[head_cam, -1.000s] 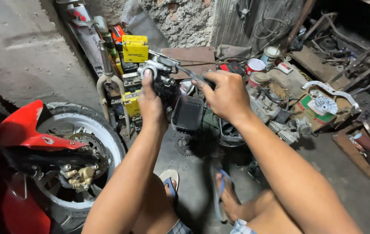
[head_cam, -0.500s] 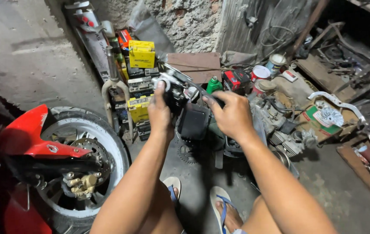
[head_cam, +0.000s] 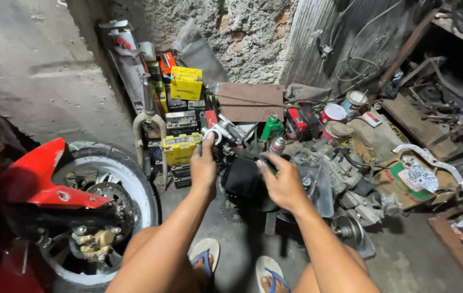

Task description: Adjusting and disassembling a motorcycle carburetor using a screwdriver and a wrench in a workshop environment.

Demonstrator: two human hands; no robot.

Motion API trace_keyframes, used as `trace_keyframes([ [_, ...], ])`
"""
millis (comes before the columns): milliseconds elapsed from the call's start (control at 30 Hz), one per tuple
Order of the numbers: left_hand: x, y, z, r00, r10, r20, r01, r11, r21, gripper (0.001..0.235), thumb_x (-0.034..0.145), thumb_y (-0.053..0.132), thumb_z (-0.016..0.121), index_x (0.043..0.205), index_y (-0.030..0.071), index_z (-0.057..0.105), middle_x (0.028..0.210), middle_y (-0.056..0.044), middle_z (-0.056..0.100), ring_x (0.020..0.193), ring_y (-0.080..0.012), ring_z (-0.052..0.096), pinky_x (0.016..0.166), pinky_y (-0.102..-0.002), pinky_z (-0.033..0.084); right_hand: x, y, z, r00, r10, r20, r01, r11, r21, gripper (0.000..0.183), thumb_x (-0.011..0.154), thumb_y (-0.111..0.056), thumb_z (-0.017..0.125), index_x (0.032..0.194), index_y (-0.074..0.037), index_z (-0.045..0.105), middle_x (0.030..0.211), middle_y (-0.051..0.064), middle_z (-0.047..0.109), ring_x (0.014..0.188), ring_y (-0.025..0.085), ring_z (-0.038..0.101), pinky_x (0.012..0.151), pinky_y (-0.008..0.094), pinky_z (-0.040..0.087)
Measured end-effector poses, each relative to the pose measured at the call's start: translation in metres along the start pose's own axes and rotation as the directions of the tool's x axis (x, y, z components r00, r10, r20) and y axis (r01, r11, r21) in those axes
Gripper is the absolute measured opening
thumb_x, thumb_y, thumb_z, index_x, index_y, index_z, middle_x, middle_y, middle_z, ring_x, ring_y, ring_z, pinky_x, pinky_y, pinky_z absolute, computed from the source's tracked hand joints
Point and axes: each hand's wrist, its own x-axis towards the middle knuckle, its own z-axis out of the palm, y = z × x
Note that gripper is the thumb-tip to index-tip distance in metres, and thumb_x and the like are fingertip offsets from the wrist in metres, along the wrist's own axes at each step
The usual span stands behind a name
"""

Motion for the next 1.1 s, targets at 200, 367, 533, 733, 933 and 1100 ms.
trace_keyframes([
  [200,0.014,-0.024,0.010,0.999,0.023,-0.021,-0.025,0.995,-0.101,0.079,0.089,0.061,0.061,0.129,-0.007,0.062,0.127,-0.030,0.064,0.126,-0.0382,0.060,0.109,-0.048,0.044,-0.005,0.011,-0.001,0.998,0.060,-0.006,-0.060,0.998,0.025,0.022,0.101,-0.024,0.064,0.106,-0.011,0.081,0.098,0.018,0.080,0.105,0.040,0.073,0.093,0.050,0.057],
  [367,0.023,-0.035,0.019,0.998,-0.032,0.055,0.042,0.980,-0.194,0.082,0.090,0.058,0.062,0.139,-0.008,0.052,0.136,-0.034,0.056,0.129,-0.0434,0.055,0.105,-0.054,0.047,-0.006,0.018,0.000,0.990,0.120,0.078,-0.123,0.992,0.029,0.023,0.101,-0.025,0.060,0.107,-0.012,0.079,0.080,0.019,0.079,0.091,0.043,0.075,0.081,0.053,0.057],
  [533,0.027,-0.049,0.016,0.988,-0.106,0.111,0.126,0.974,-0.188,0.098,0.085,0.058,0.070,0.150,-0.008,0.035,0.139,-0.036,0.052,0.129,-0.0442,0.055,0.098,-0.057,0.050,-0.011,0.021,-0.009,0.973,0.196,0.121,-0.203,0.978,0.048,0.023,0.103,-0.024,0.057,0.111,-0.013,0.075,0.073,0.016,0.077,0.083,0.038,0.076,0.080,0.052,0.056],
  [733,0.012,-0.044,0.008,0.986,-0.114,0.120,0.135,0.974,-0.182,0.100,0.084,0.054,0.073,0.150,-0.009,0.033,0.138,-0.037,0.049,0.127,-0.0456,0.055,0.097,-0.061,0.048,-0.010,0.023,-0.011,0.969,0.227,0.095,-0.233,0.971,0.051,0.020,0.100,-0.026,0.064,0.100,-0.016,0.081,0.080,0.015,0.080,0.088,0.035,0.078,0.080,0.047,0.057],
  [933,0.012,-0.054,0.009,0.985,-0.114,0.127,0.136,0.975,-0.178,0.100,0.083,0.053,0.074,0.149,-0.010,0.035,0.134,-0.040,0.053,0.122,-0.0460,0.058,0.093,-0.061,0.050,-0.011,0.013,-0.013,0.975,0.212,0.068,-0.215,0.976,0.031,0.016,0.096,-0.021,0.068,0.099,-0.016,0.083,0.085,0.014,0.081,0.094,0.034,0.077,0.083,0.048,0.058],
  [1100,-0.002,-0.019,0.019,0.979,-0.093,0.180,0.117,0.985,-0.128,0.108,0.085,0.063,0.067,0.151,-0.013,0.029,0.143,-0.043,0.042,0.136,-0.0522,0.045,0.104,-0.061,0.044,-0.015,0.010,-0.008,0.994,0.106,-0.032,-0.105,0.994,0.028,0.017,0.098,-0.018,0.066,0.103,-0.012,0.081,0.088,0.018,0.079,0.095,0.042,0.074,0.079,0.050,0.058],
])
